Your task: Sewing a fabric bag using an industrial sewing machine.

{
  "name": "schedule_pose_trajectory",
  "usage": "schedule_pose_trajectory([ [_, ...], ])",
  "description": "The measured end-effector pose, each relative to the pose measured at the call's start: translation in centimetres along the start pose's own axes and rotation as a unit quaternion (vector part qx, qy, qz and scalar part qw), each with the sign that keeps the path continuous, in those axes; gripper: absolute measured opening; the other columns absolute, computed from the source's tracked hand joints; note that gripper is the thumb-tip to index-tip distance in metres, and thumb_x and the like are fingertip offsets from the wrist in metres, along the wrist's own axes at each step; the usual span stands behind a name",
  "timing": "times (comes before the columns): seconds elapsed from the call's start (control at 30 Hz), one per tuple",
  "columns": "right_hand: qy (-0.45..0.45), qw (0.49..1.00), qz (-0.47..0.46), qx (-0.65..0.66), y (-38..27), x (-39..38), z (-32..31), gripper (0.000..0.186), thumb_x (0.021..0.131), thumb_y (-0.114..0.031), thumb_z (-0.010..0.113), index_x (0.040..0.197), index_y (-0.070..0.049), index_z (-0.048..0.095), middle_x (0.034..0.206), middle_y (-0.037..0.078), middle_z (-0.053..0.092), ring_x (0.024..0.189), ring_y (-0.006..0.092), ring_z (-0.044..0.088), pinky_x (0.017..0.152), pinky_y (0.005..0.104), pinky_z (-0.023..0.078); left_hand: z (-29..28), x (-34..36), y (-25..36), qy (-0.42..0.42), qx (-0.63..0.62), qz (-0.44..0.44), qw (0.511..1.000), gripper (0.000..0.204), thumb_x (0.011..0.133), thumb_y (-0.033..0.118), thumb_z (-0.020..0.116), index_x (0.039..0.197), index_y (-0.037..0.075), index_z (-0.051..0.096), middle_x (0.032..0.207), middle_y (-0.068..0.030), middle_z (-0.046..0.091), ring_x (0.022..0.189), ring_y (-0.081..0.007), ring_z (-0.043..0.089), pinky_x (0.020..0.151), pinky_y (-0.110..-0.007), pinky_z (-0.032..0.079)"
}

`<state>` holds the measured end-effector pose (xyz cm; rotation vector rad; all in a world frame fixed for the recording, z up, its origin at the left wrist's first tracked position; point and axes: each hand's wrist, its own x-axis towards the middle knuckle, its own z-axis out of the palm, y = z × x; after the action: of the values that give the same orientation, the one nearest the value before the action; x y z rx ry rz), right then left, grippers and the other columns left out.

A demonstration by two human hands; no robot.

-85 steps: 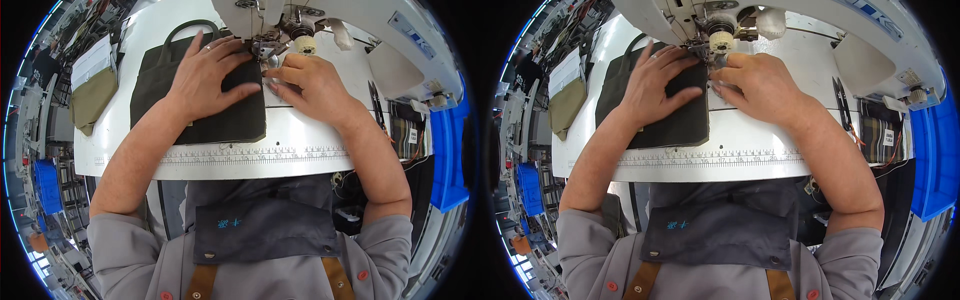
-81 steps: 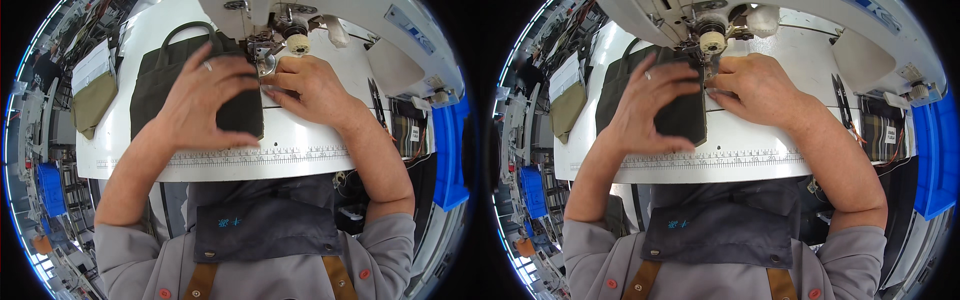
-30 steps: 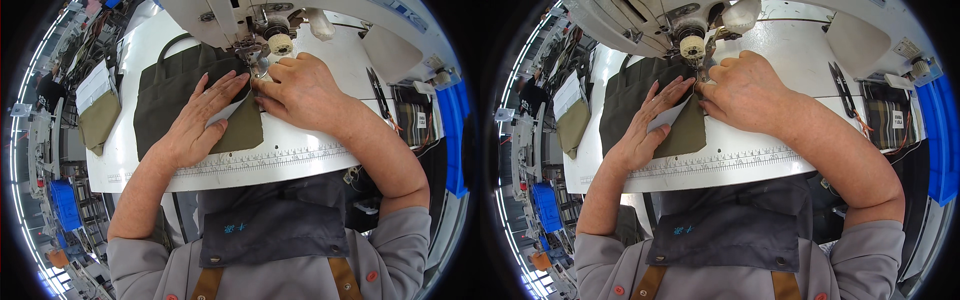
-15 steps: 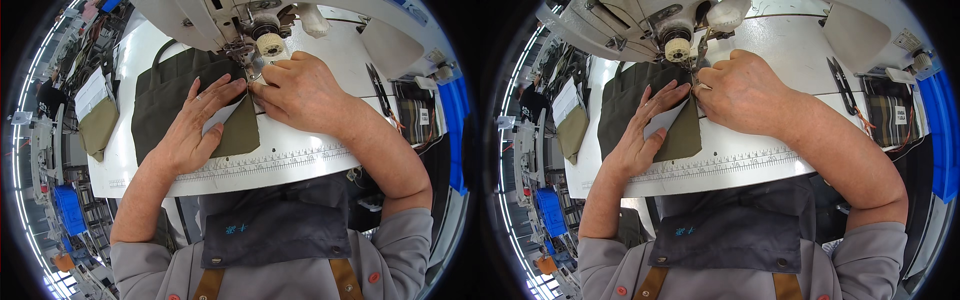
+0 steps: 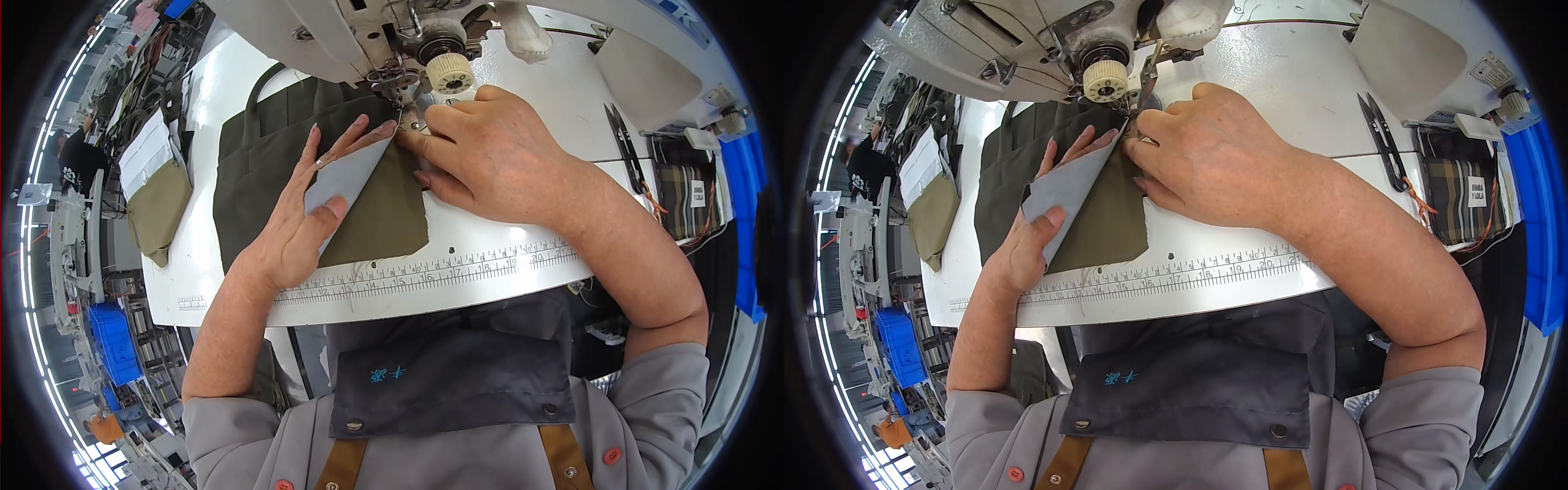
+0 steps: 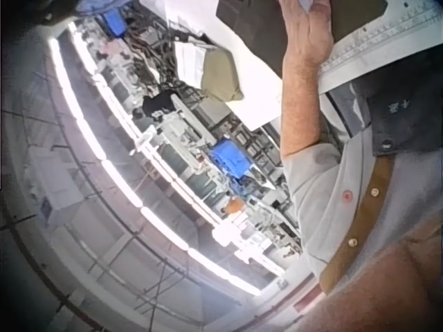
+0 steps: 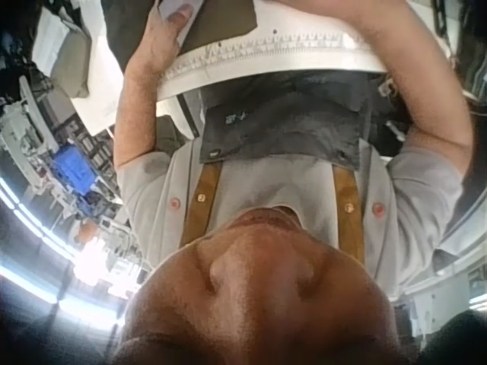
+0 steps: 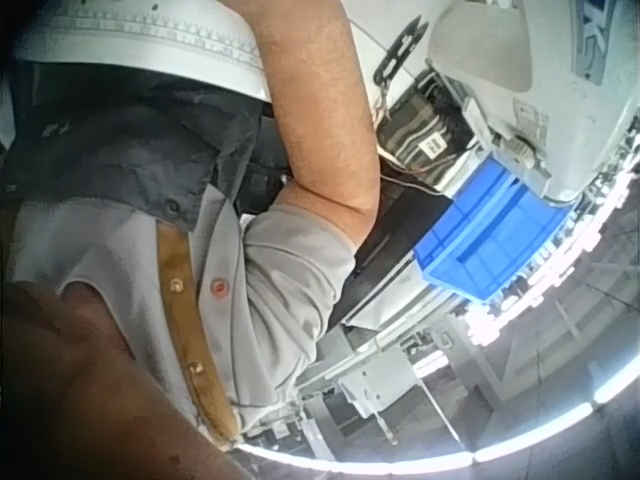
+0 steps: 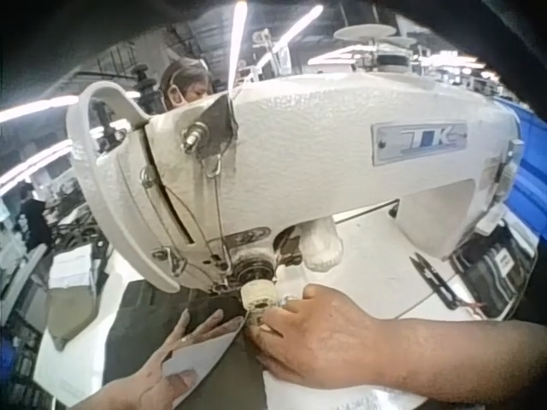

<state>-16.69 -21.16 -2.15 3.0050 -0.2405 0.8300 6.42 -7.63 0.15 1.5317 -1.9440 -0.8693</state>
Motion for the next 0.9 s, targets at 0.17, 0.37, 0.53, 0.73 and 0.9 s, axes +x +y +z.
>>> schedule_pose_trajectory([
  [0.17,0.013,0.999,-0.004,-0.045,-0.1,0.2,-0.1,0.020,0.079,-0.024,0.079,0.090,-0.009,0.073,0.081,0.002,0.065,0.076,0.0210,0.068,0.067,0.0383,0.049,-0.1,0.0,0.0,-0.010,0.071,0.004,0.997,0.074,0.087,0.029,0.044,0.158,0.009,0.043,0.163,-0.0068,0.046,0.158,-0.0255,0.028,0.129,-0.058,-0.004],
  [0.37,0.019,0.997,-0.002,-0.076,-0.3,0.2,-0.1,0.016,0.077,-0.023,0.079,0.084,-0.010,0.072,0.080,0.001,0.065,0.073,0.0189,0.067,0.066,0.0362,0.049,0.5,-0.3,0.6,-0.010,0.211,0.041,0.977,0.078,0.082,0.025,0.050,0.158,0.011,0.043,0.164,-0.0074,0.043,0.157,-0.0299,0.030,0.126,-0.069,0.001],
  [0.53,0.026,0.998,0.008,-0.063,-0.3,-0.1,-0.1,0.014,0.079,-0.021,0.077,0.085,-0.009,0.072,0.078,0.002,0.063,0.074,0.0197,0.068,0.065,0.0362,0.049,1.0,0.0,1.3,-0.018,0.305,0.045,0.951,0.080,0.079,0.024,0.062,0.157,0.010,0.046,0.164,-0.0091,0.042,0.157,-0.0314,0.031,0.126,-0.068,0.007],
  [0.73,0.029,0.999,0.030,0.004,-0.3,-0.2,-0.2,0.018,0.083,-0.018,0.073,0.097,-0.007,0.075,0.084,0.004,0.063,0.076,0.0224,0.067,0.066,0.0387,0.050,1.5,-0.1,1.1,0.003,0.279,0.049,0.959,0.082,0.076,0.023,0.069,0.154,0.009,0.049,0.162,-0.0110,0.043,0.156,-0.0326,0.031,0.127,-0.065,0.008],
  [0.9,0.004,0.999,0.033,0.040,0.1,-0.1,0.0,0.023,0.083,-0.015,0.072,0.105,-0.007,0.076,0.091,0.005,0.063,0.078,0.0227,0.066,0.067,0.0400,0.051,1.4,-0.2,0.9,0.015,0.265,0.056,0.962,0.083,0.074,0.022,0.072,0.154,0.009,0.050,0.162,-0.0109,0.044,0.156,-0.0324,0.033,0.127,-0.064,0.009],
])
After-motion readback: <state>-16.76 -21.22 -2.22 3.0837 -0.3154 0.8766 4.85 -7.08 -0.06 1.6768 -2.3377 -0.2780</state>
